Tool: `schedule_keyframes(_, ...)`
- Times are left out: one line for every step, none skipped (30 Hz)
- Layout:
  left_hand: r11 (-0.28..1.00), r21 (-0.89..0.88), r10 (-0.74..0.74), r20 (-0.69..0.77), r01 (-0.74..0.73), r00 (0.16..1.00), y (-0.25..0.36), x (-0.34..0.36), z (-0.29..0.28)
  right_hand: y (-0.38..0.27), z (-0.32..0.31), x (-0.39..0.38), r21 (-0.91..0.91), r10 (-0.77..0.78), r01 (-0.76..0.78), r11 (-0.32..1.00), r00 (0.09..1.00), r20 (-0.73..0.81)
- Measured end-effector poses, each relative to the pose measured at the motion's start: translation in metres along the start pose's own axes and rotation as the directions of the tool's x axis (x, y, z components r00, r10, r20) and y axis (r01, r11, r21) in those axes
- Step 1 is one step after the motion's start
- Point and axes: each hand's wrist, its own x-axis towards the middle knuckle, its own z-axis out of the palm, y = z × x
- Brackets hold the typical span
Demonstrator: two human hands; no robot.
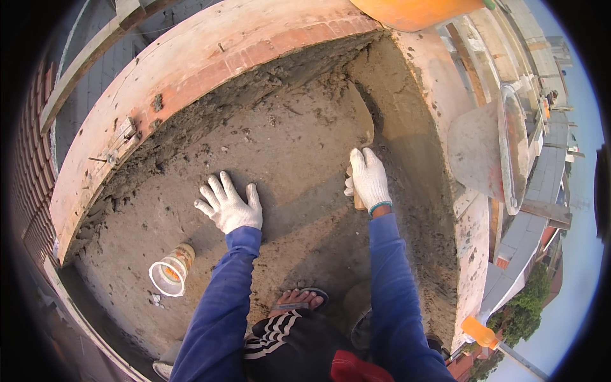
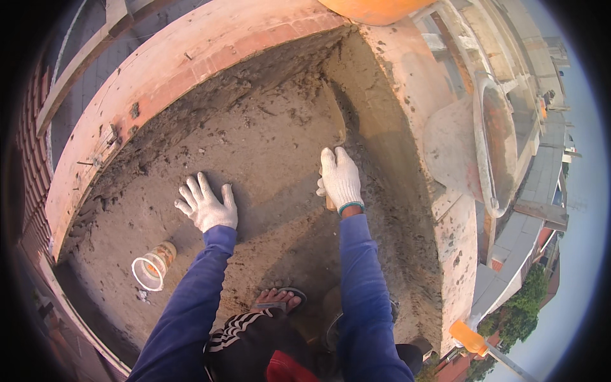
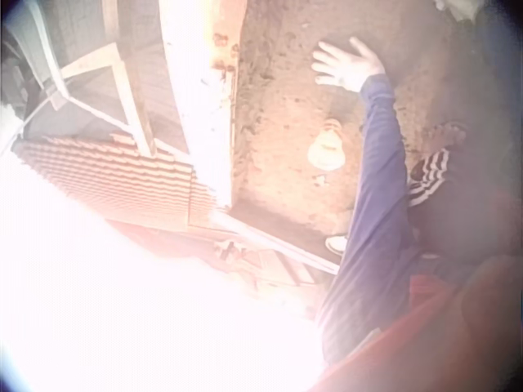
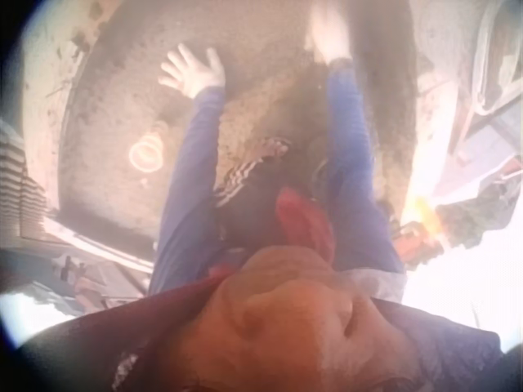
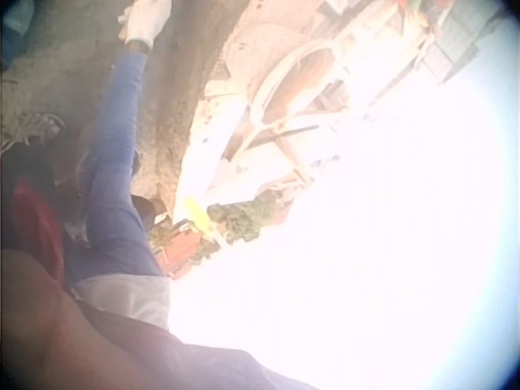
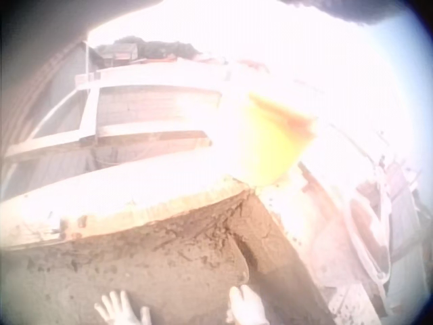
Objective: The person scoops wet cement from a bucket using a trowel and spreads it onto a circular concrete surface. They repeatedly smooth the cement with the trowel and occasionally use their gloved hands to press and level the material.
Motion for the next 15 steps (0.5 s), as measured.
schedule_keyframes(1.0, 0.009, -0.003, -0.006, 0.003, 1.0, -0.002, 0.0, 0.002, -0.006, 0.003, -0.012, -0.056, 0.001, -0.002, 0.998, 1.0, -0.023)
schedule_keyframes(1.0, 0.02, -0.006, -0.013, 0.007, 1.0, -0.005, 0.001, 0.003, -0.012, 0.004, -0.014, -0.003, -0.018, 0.018, 1.0, 1.0, -0.014)
schedule_keyframes(1.0, 0.011, -0.003, -0.013, 0.004, 1.0, -0.002, 0.0, 0.003, -0.017, 0.0, -0.018, 0.045, -0.032, 0.032, 0.998, 0.999, -0.019)
schedule_keyframes(1.0, 0.005, -0.002, -0.013, 0.002, 1.0, 0.0, 0.0, 0.002, -0.021, -0.002, -0.022, 0.095, -0.045, 0.047, 0.994, 0.999, -0.022)
schedule_keyframes(1.0, 0.0, -0.001, -0.014, 0.001, 1.0, 0.001, 0.0, 0.001, -0.028, -0.005, -0.022, 0.135, -0.09, 0.093, 0.986, 0.996, -0.029)
schedule_keyframes(1.0, -0.008, -0.001, -0.007, 0.001, 1.0, 0.004, 0.001, 0.0, -0.036, -0.009, -0.018, 0.178, -0.135, 0.14, 0.974, 0.99, -0.038)
schedule_keyframes(1.0, -0.015, 0.001, 0.002, -0.001, 1.0, 0.006, 0.001, -0.002, -0.042, -0.014, -0.012, 0.219, -0.179, 0.186, 0.958, 0.983, -0.051)
schedule_keyframes(1.0, -0.022, 0.002, 0.011, -0.001, 1.0, 0.008, 0.001, -0.002, -0.041, -0.016, -0.001, 0.245, -0.192, 0.201, 0.949, 0.98, -0.058)
schedule_keyframes(1.0, -0.017, 0.004, 0.006, -0.004, 1.0, 0.006, 0.001, -0.002, -0.041, -0.016, -0.002, 0.168, -0.159, 0.167, 0.971, 0.985, -0.06)
schedule_keyframes(1.0, -0.012, 0.007, 0.0, -0.007, 1.0, 0.004, 0.0, 0.0, -0.041, -0.016, -0.003, 0.09, -0.126, 0.132, 0.987, 0.99, -0.064)
schedule_keyframes(1.0, -0.007, 0.01, -0.005, -0.01, 1.0, 0.003, 0.0, 0.0, -0.041, -0.016, -0.005, 0.012, -0.093, 0.094, 0.995, 0.993, -0.071)
schedule_keyframes(1.0, -0.003, 0.008, -0.009, -0.008, 1.0, 0.002, 0.0, 0.001, -0.033, -0.018, -0.008, -0.223, -0.079, 0.057, 0.973, 0.993, -0.092)
schedule_keyframes(1.0, 0.003, 0.006, -0.014, -0.006, 1.0, 0.001, 0.0, 0.002, -0.028, -0.018, -0.012, -0.369, -0.039, -0.003, 0.929, 0.993, -0.107)
schedule_keyframes(1.0, 0.008, 0.004, -0.018, -0.004, 1.0, 0.0, 0.001, 0.003, -0.022, -0.015, -0.011, -0.351, -0.002, -0.041, 0.936, 0.993, -0.119)
schedule_keyframes(1.0, 0.007, 0.004, -0.017, -0.004, 1.0, 0.001, 0.0, 0.004, -0.014, -0.014, -0.01, -0.331, 0.039, -0.082, 0.94, 0.99, -0.137)
